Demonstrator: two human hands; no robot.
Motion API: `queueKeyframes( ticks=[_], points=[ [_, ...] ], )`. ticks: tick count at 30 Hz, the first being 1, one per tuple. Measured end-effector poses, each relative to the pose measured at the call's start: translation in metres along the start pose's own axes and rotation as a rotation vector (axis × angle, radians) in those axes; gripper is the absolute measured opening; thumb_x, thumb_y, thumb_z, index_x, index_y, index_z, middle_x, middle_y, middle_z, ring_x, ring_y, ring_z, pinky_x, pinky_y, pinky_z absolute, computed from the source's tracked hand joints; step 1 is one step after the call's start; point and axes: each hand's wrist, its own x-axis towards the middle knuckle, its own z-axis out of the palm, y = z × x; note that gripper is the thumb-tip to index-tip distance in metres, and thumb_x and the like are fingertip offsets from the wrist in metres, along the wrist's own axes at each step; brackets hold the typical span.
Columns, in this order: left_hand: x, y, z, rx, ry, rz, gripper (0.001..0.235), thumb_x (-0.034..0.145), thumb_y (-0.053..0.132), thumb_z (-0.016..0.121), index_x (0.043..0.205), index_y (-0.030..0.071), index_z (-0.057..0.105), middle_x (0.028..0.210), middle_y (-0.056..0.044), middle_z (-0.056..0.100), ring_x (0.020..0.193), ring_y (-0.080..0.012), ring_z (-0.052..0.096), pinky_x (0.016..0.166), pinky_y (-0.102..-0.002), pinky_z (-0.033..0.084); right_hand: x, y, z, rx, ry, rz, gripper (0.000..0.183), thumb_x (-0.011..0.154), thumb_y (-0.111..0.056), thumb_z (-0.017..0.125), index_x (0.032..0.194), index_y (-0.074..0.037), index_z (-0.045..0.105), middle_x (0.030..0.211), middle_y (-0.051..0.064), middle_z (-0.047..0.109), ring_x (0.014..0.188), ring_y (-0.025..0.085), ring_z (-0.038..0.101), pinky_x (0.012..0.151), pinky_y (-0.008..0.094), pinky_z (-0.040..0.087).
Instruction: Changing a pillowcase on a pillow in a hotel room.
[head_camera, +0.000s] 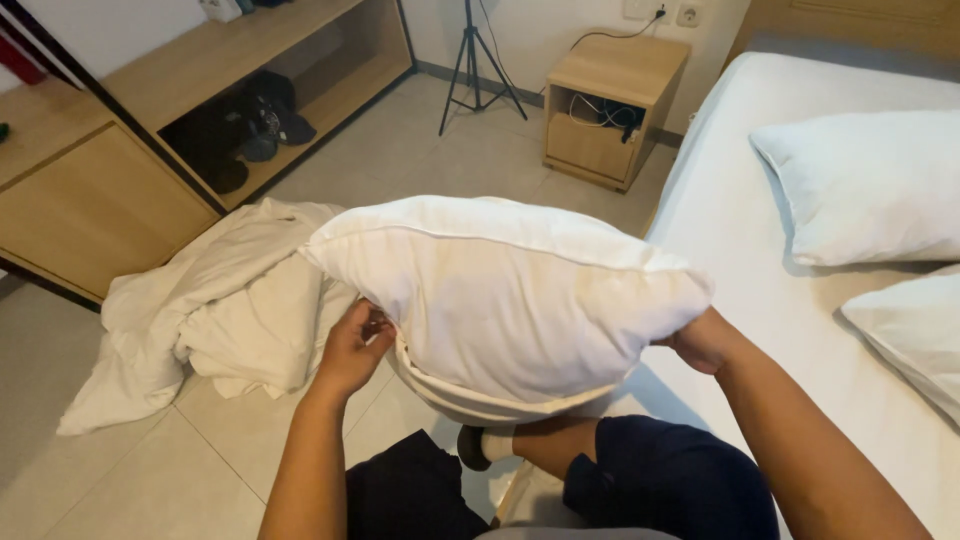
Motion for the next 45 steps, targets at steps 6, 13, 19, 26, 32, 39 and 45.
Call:
queueKeyframes(
  ticks=[6, 13, 19, 26, 32, 39, 45],
  points=[
    [-0.004, 0.054, 0.002, 0.575, 0.13, 0.228, 0.013, 0.086, 0.013, 0.075, 0.099, 0.011, 0.074, 0.106, -0.003, 0.068, 0.103, -0.0229, 0.062, 0.092, -0.039, 0.048, -0.009, 0.026, 0.009, 0.133, 0.087, -0.036, 0.038, 0.095, -0.015, 0.055, 0.132, -0.008, 0.059, 0.13, 0.012, 0.068, 0.117, 0.025, 0.067, 0.1, 0.044, 0.055],
    [-0.024, 0.137, 0.001, 0.906, 0.053, 0.624, 0.016, 0.085, 0.026, 0.078, 0.096, 0.015, 0.074, 0.111, -0.006, 0.068, 0.122, -0.0248, 0.052, 0.112, -0.056, 0.022, -0.012, -0.044, -0.04, 0.311, 0.168, -0.688, 0.017, 0.104, -0.006, 0.059, 0.119, 0.001, 0.065, 0.117, 0.016, 0.071, 0.104, 0.027, 0.071, 0.096, 0.042, 0.06],
    [0.037, 0.152, -0.024, 1.337, -0.319, 0.306, 0.024, 0.083, 0.024, 0.073, 0.106, 0.03, 0.078, 0.122, 0.005, 0.07, 0.129, -0.0166, 0.052, 0.119, -0.062, 0.009, 0.045, -0.089, -0.061, -0.214, 0.252, -0.529, 0.027, 0.098, -0.014, 0.065, 0.119, 0.001, 0.07, 0.113, 0.015, 0.073, 0.096, 0.025, 0.071, 0.081, 0.037, 0.058],
    [0.054, 0.214, -0.063, 1.284, 0.163, 0.56, 0.015, 0.082, 0.017, 0.076, 0.093, 0.025, 0.08, 0.108, 0.005, 0.075, 0.117, -0.0208, 0.06, 0.111, -0.063, 0.019, -0.009, -0.168, 0.036, -0.811, 0.596, -1.073, 0.025, 0.097, -0.019, 0.073, 0.113, 0.0, 0.074, 0.104, 0.019, 0.076, 0.095, 0.026, 0.074, 0.082, 0.035, 0.055],
    [0.068, 0.116, -0.055, 1.159, -0.257, 0.229, 0.016, 0.084, 0.015, 0.075, 0.098, 0.02, 0.078, 0.109, -0.004, 0.075, 0.106, -0.0276, 0.066, 0.098, -0.045, 0.047, 0.039, -0.146, 0.028, -1.113, 0.614, -0.678, 0.033, 0.103, -0.032, 0.063, 0.118, -0.006, 0.075, 0.104, 0.022, 0.077, 0.097, 0.033, 0.072, 0.088, 0.041, 0.055],
    [0.059, 0.098, -0.051, 0.837, 0.29, 0.482, 0.031, 0.077, 0.005, 0.066, 0.107, 0.008, 0.073, 0.099, -0.011, 0.073, 0.096, -0.0314, 0.067, 0.088, -0.04, 0.054, 0.091, -0.078, -0.023, -1.192, 0.699, -0.743, 0.039, 0.111, -0.035, 0.048, 0.115, -0.008, 0.075, 0.095, 0.019, 0.076, 0.086, 0.035, 0.072, 0.083, 0.046, 0.054],
    [0.08, 0.092, -0.066, 1.122, -0.217, 0.353, 0.016, 0.086, 0.009, 0.068, 0.099, 0.014, 0.076, 0.104, -0.006, 0.076, 0.102, -0.0288, 0.067, 0.089, -0.042, 0.054, 0.094, -0.112, -0.032, -1.258, 0.717, -0.651, 0.046, 0.113, -0.042, 0.052, 0.099, -0.004, 0.074, 0.083, 0.02, 0.072, 0.084, 0.042, 0.068, 0.08, 0.048, 0.053]
  ],
)
